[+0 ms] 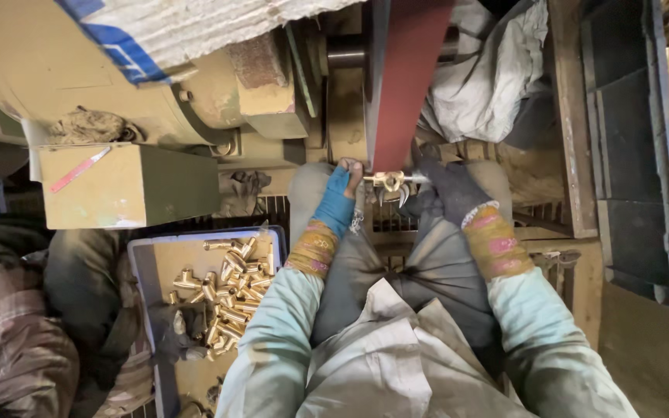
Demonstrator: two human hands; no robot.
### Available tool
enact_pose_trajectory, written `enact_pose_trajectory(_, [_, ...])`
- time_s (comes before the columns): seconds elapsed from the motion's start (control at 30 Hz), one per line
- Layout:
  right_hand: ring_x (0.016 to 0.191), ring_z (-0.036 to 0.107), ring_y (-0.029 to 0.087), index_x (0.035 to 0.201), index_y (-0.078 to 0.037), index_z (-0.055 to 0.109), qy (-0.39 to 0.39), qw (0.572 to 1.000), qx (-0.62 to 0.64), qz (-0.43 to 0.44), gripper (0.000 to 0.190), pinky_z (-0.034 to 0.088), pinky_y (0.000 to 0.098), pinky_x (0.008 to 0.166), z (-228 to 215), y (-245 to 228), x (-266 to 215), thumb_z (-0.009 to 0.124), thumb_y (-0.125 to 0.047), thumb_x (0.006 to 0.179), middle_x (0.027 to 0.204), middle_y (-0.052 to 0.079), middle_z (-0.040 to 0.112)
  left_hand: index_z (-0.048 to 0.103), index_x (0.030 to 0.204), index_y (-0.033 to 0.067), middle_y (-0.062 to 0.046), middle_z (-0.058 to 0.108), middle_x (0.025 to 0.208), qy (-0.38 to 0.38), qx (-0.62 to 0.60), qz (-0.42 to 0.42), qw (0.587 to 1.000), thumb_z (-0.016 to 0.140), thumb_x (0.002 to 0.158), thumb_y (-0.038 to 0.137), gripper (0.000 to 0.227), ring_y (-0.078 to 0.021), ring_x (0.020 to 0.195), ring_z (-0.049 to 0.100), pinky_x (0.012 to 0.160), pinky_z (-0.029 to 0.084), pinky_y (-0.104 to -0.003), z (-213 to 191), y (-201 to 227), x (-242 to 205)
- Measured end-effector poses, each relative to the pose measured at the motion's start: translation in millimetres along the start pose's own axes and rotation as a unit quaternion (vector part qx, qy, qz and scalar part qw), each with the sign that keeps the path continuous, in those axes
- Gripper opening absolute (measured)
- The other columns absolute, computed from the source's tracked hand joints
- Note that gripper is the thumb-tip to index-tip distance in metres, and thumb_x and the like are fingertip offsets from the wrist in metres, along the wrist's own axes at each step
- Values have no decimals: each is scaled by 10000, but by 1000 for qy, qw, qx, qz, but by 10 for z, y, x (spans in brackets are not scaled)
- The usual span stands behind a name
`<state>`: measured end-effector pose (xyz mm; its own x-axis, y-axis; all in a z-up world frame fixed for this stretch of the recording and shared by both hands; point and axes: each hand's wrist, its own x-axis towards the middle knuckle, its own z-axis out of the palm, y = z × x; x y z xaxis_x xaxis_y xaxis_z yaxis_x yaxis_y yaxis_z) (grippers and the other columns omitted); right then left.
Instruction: The person repeatedly picks up small brass-colored metal parts from a bin, presses them against a moving belt grinder to smooth or deburr them, and then places the finished parts into a second bin. The process is continuous and repetitive.
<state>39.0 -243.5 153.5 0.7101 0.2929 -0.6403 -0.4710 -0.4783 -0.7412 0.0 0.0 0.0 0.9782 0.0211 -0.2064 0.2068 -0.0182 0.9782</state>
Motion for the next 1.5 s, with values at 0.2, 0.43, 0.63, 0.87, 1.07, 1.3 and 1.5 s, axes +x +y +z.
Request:
enact_pose_trajectory(0.2, [729,617,95,1231,-56,709,28,965,212,-153,263,514,264,631,249,218,-122,665,-67,972,956,34,721,563,1075,44,-122,573,998,14,30,27,999,521,1105,265,227,-228,962,561,931,478,-330,-96,197,-166])
enact_pose_trajectory(0.43, [864,687,107,1157,-52,710,43,981,164,-90,219,592,263,718,203,239,181,665,-72,944,999,26,750,517,1014,91,-59,571,787,24,-212,-91,973,563,1098,230,169,-165,658,564,568,491,-319,-17,199,-89])
enact_pose_trajectory(0.63, [778,661,116,1096,-8,677,6,973,222,-59,199,546,274,625,226,203,344,626,-177,1005,913,46,690,490,992,143,-51,565,663,23,-248,-168,954,536,1058,261,143,-153,467,540,412,434,-304,-20,325,-67])
enact_pose_trajectory(0.87, [658,620,148,1099,-61,645,45,981,186,32,282,514,295,587,176,-111,303,565,-313,1001,837,55,675,500,998,135,-24,550,741,41,-270,-152,950,577,1055,255,153,-150,574,575,490,484,-307,-3,164,-65])
enact_pose_trajectory(1.07, [641,588,119,1109,-57,714,34,981,190,21,247,485,293,567,211,-72,-29,660,-248,963,824,33,698,532,1082,116,-27,564,824,11,-173,-70,982,583,1103,272,165,-121,696,564,603,500,-293,-127,239,-258])
enact_pose_trajectory(1.3, [724,631,81,1082,-66,746,71,981,139,-114,203,548,287,635,257,96,59,728,-145,897,886,-7,733,508,1053,117,-29,590,756,11,-147,-88,985,604,1039,274,185,-127,588,585,518,494,-288,-152,531,-341])
enact_pose_trajectory(1.5, [788,637,86,1022,-25,725,51,983,80,-155,129,546,270,699,217,189,327,726,-108,924,872,27,716,471,1028,115,-49,574,707,20,-204,-108,973,594,1049,268,198,-141,559,571,492,460,-286,-103,416,-230])
